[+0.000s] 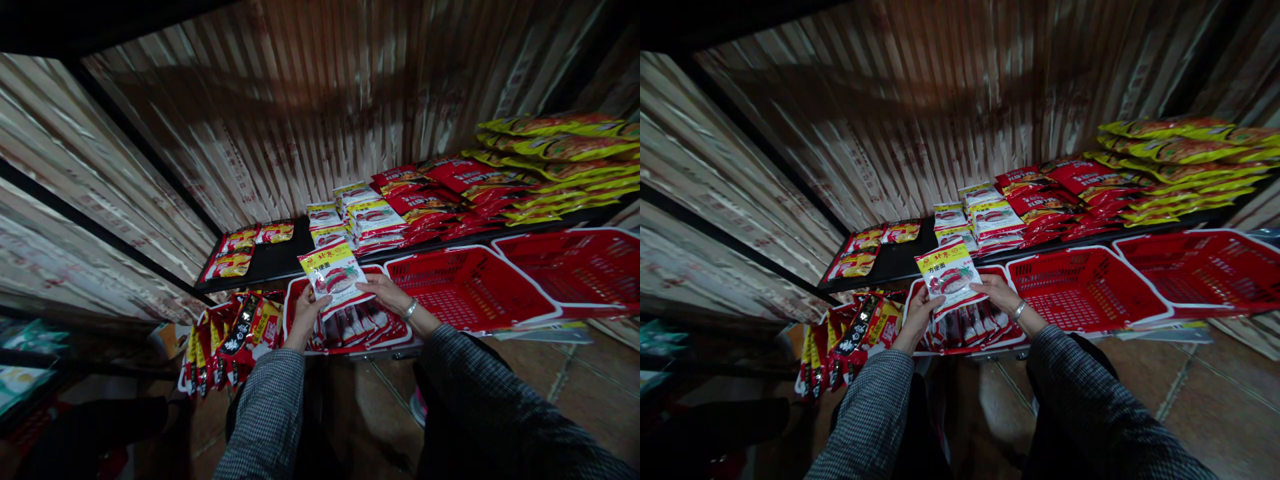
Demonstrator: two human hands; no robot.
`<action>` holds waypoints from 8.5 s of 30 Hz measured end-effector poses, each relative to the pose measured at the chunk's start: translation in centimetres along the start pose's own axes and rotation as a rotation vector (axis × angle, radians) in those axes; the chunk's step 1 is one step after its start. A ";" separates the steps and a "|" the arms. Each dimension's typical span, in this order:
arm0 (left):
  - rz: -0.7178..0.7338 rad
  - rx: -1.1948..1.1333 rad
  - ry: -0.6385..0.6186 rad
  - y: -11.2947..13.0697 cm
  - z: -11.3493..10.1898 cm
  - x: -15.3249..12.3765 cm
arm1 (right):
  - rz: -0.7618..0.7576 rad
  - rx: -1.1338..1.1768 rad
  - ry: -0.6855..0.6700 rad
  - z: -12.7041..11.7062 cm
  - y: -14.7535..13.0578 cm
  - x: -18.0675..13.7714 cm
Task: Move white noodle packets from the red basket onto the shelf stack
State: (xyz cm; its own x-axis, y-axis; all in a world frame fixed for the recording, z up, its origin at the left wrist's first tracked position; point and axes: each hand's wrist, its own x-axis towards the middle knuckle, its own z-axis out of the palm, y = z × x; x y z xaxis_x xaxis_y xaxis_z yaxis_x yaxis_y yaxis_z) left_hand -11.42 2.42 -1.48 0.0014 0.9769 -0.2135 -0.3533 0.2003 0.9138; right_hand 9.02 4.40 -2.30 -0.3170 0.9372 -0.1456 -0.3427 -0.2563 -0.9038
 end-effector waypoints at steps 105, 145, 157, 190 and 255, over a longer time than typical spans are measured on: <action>0.054 -0.161 0.155 0.6 0.6 4.8 | -0.177 0.114 0.181 -0.4 1.0 2.1; -0.093 0.048 -0.058 -0.2 2.5 2.4 | 0.012 0.188 0.067 -1.5 -0.6 1.6; 0.116 0.106 0.083 0.1 1.4 3.7 | 0.072 0.146 0.032 -1.3 -0.3 1.4; -0.271 0.419 -0.272 -6.3 1.5 -4.4 | -0.250 -0.915 -0.111 -2.4 0.8 1.2; -0.044 0.080 0.175 -4.8 0.9 -1.6 | 0.027 -0.283 0.275 -5.1 -0.7 1.2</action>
State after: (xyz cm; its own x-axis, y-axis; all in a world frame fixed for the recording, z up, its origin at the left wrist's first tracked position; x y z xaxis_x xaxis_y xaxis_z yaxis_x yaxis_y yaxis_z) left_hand -8.88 -0.01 -5.24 -0.1505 0.9407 -0.3041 -0.2808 0.2543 0.9255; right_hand 13.39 6.90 -3.95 -0.0608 0.9693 -0.2381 -0.0678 -0.2420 -0.9679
